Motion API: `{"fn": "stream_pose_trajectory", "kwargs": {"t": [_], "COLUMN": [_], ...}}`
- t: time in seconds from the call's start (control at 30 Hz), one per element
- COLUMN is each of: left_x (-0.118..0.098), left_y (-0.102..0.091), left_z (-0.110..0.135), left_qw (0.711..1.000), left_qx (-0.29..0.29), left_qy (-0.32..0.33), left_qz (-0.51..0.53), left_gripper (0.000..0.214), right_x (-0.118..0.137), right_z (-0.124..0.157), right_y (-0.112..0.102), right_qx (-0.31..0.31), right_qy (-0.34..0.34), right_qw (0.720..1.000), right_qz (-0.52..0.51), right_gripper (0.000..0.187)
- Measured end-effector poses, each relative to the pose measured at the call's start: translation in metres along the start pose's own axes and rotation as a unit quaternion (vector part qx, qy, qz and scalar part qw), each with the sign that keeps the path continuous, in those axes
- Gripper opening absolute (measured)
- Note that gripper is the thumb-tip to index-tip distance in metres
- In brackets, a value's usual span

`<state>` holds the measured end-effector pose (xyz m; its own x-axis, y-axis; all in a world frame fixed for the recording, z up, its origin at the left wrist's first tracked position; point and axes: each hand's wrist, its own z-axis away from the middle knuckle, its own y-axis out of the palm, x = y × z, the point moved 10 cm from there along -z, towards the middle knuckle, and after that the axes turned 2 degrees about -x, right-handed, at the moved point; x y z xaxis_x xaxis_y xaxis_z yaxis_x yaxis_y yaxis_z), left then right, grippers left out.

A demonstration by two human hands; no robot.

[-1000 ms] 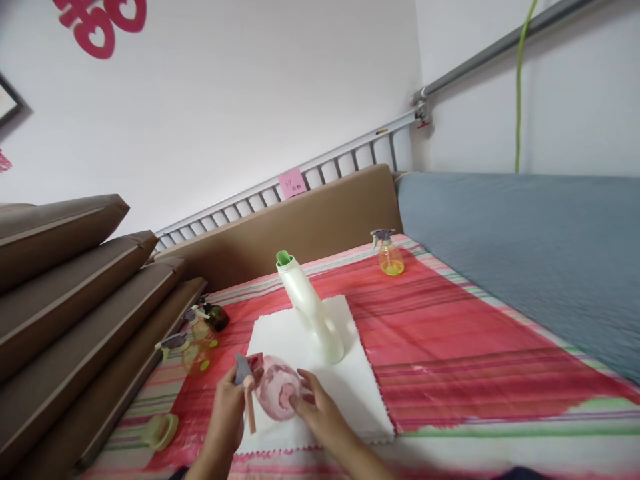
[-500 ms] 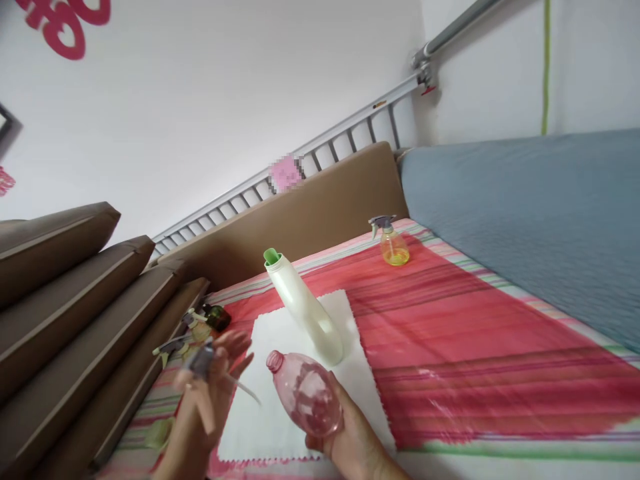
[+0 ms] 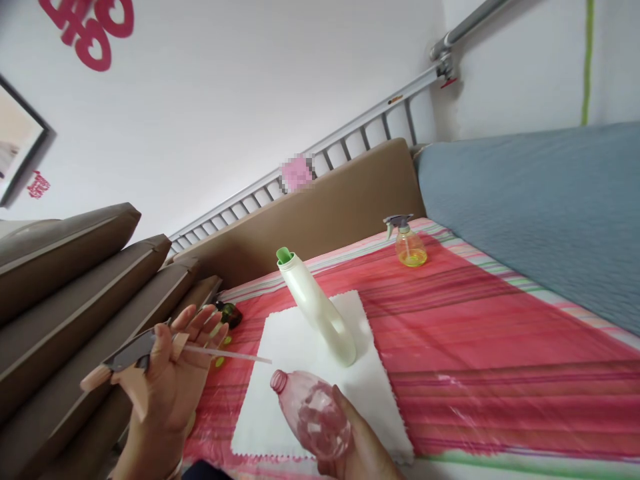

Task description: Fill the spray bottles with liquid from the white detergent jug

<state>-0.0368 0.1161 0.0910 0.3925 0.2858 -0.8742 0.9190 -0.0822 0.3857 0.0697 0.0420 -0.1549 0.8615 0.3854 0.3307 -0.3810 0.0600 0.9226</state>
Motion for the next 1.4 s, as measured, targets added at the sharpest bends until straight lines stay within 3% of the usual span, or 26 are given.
{"fn": "stream_pose_trajectory", "kwargs": {"t": [0.13,0.3,0.53,0.63,1.0,1.2,1.4], "left_x": [0.006,0.024,0.121,0.142,0.137,0.149,0.135], "left_y": [-0.002,0.007,0.013,0.012,0.021,0.005,0.001], "left_z": [0.005,0.012,0.044,0.052,0.049,0.044,0.044], "left_qw": [1.000,0.999,0.974,0.962,0.951,0.969,0.978], "left_qx": [-0.007,0.007,0.085,0.119,0.191,0.135,0.102], "left_qy": [-0.018,-0.036,-0.155,-0.159,-0.148,-0.162,-0.126], "left_qz": [-0.016,-0.036,-0.140,-0.190,-0.194,-0.131,-0.134], "left_gripper": [0.042,0.039,0.039,0.037,0.044,0.058,0.041], "right_x": [-0.003,-0.003,-0.006,-0.004,-0.003,0.003,0.009], "right_z": [-0.005,-0.006,-0.006,-0.005,-0.004,-0.002,0.002], "right_y": [-0.019,-0.023,-0.027,-0.025,-0.013,-0.011,-0.012], "right_qx": [-0.048,-0.058,-0.065,-0.062,-0.005,-0.001,-0.044], "right_qy": [0.019,0.015,0.009,0.002,0.005,-0.008,-0.013], "right_qw": [0.998,0.998,0.997,0.997,0.998,0.997,0.997], "right_qz": [-0.035,-0.030,-0.044,-0.043,-0.060,-0.074,-0.061], "right_gripper": [0.060,0.055,0.048,0.047,0.045,0.045,0.042]}}
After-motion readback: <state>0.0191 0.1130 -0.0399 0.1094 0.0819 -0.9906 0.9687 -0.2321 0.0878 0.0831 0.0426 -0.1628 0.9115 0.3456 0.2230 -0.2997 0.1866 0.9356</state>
